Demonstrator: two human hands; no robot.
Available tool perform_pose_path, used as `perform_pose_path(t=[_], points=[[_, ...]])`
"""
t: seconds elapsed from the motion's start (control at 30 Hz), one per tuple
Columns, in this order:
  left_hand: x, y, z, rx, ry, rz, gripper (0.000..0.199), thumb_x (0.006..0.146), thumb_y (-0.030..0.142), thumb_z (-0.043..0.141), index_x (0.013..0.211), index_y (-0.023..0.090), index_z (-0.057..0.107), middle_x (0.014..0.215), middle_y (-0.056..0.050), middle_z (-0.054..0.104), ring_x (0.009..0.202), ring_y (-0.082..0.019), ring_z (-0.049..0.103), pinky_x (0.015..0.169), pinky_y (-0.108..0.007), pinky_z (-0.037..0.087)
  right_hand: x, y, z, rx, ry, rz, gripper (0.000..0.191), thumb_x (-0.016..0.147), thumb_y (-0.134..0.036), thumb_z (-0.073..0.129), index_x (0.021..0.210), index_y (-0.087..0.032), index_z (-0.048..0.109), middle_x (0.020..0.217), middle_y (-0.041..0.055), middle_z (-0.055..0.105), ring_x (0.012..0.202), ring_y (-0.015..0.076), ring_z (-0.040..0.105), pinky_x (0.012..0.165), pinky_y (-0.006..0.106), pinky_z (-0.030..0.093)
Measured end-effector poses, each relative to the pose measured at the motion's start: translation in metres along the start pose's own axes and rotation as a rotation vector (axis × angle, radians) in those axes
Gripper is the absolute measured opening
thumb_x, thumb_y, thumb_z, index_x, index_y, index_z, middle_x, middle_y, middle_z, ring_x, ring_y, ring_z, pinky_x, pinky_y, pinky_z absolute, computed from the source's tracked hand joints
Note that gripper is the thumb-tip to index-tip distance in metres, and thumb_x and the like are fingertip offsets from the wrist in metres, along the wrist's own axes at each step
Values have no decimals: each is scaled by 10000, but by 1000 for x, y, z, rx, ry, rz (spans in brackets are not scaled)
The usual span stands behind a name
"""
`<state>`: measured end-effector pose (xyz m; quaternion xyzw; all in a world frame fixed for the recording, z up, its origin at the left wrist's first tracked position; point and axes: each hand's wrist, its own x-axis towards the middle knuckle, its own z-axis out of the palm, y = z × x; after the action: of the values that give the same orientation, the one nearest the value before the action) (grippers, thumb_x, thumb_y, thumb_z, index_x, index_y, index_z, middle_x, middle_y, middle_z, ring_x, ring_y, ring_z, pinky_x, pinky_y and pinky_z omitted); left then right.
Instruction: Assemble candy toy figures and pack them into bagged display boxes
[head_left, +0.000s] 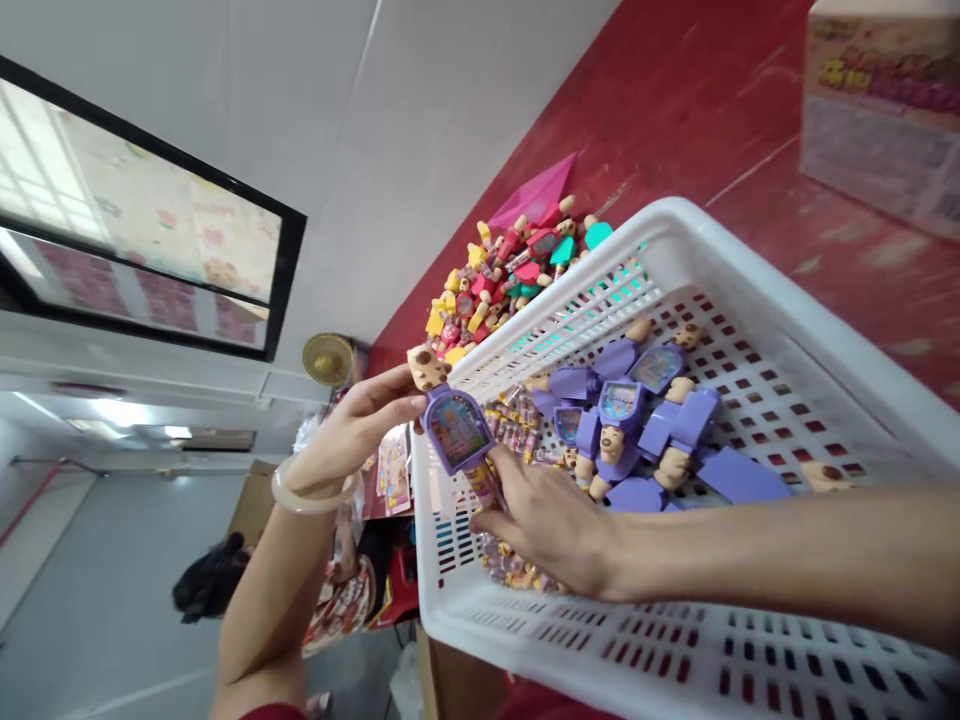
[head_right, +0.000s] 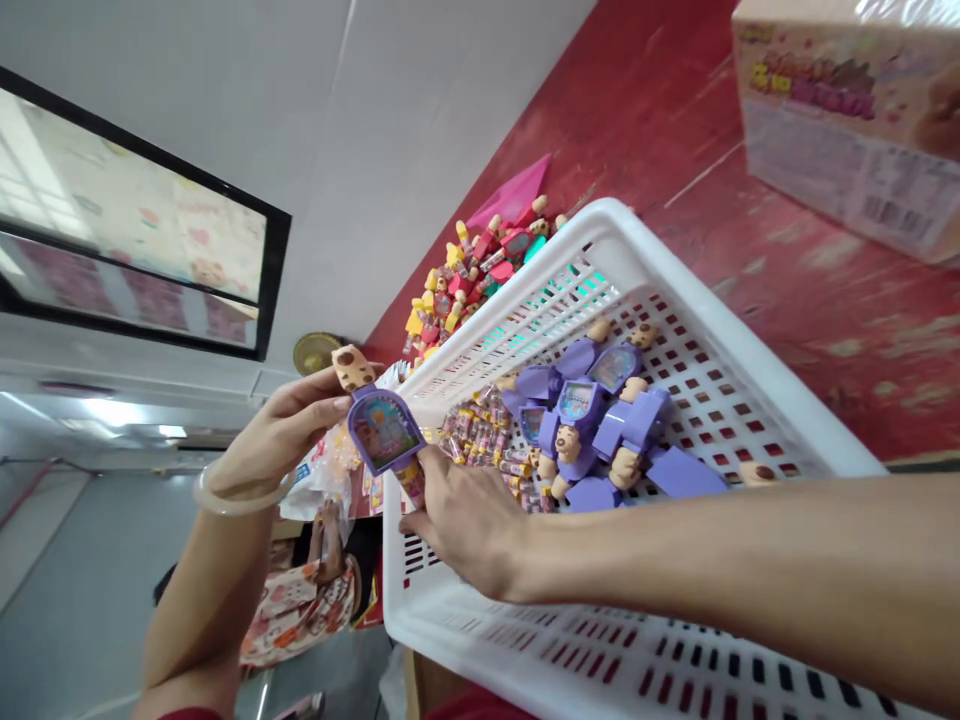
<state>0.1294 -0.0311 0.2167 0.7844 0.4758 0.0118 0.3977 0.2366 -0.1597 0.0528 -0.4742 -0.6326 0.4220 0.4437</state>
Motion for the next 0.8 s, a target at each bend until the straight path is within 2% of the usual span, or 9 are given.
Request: perform_pose_path(t=[0.13,0.23,0.37,0.47,0.53,0.6,0.7,0.73,0.8], points=[[-5,6,1,-32,51,74,377,876,328,680,1235,210,690,1144,-83,706,845,-152,640,735,-254,533,8,5,0,15,101,-84,330,855,-308,637,1112,-140,514,828,84,684,690,241,639,582,305,328],[-11,5,7,-90,85,108,340,882,335,678,1197,212,709,1147,-83,707,914,-173,660,811,-280,545,12,8,-3,-7,112,-123,330,851,-289,649,1114,-146,511,836,78,682,703,240,635,596,311,344],[-10,-9,28,-278,122,222,399,829,429,732,1169,222,704,1193,-87,690,1114,-253,641,971,-364,520,19,13,-12,-78,102,-121,335,883,-306,620,1150,-143,500,881,88,682,765,251,639,643,328,387],[5,-21,50,-509,197,318,302,834,371,715,1097,225,700,1166,-74,698,1159,-268,629,985,-392,516,35,17,-14,-169,132,-96,257,908,-253,538,1136,-137,507,983,126,679,860,267,639,708,346,419],[21,-25,60,-677,289,389,201,846,302,650,1014,207,703,1114,-67,712,1124,-254,647,953,-382,528,54,18,-14,-216,199,-52,254,911,-182,458,1157,-127,496,1049,148,670,927,270,635,753,350,434],[38,-27,62,-824,454,476,165,831,274,600,935,193,699,1032,-54,720,1031,-216,675,895,-337,542,79,13,-15,-272,274,-4,307,911,-155,414,1211,-122,472,1093,161,663,956,270,636,768,346,446],[55,-33,49,-1035,797,559,131,809,313,624,846,193,658,889,-14,697,821,-137,677,783,-257,539,114,-7,-18,-436,296,13,333,926,-198,457,1252,-133,480,1086,161,679,942,275,653,762,333,455],[57,-36,42,-1117,868,561,156,802,349,651,827,196,635,847,0,684,759,-122,666,754,-248,537,123,-13,-17,-487,292,6,307,924,-216,487,1220,-138,512,1047,156,689,925,275,658,759,329,454],[54,-48,31,-1284,834,549,258,781,437,695,805,203,589,775,17,653,688,-118,651,724,-258,540,133,-21,-10,-466,252,-42,205,902,-228,538,1086,-151,584,924,121,697,845,256,662,729,313,449]])
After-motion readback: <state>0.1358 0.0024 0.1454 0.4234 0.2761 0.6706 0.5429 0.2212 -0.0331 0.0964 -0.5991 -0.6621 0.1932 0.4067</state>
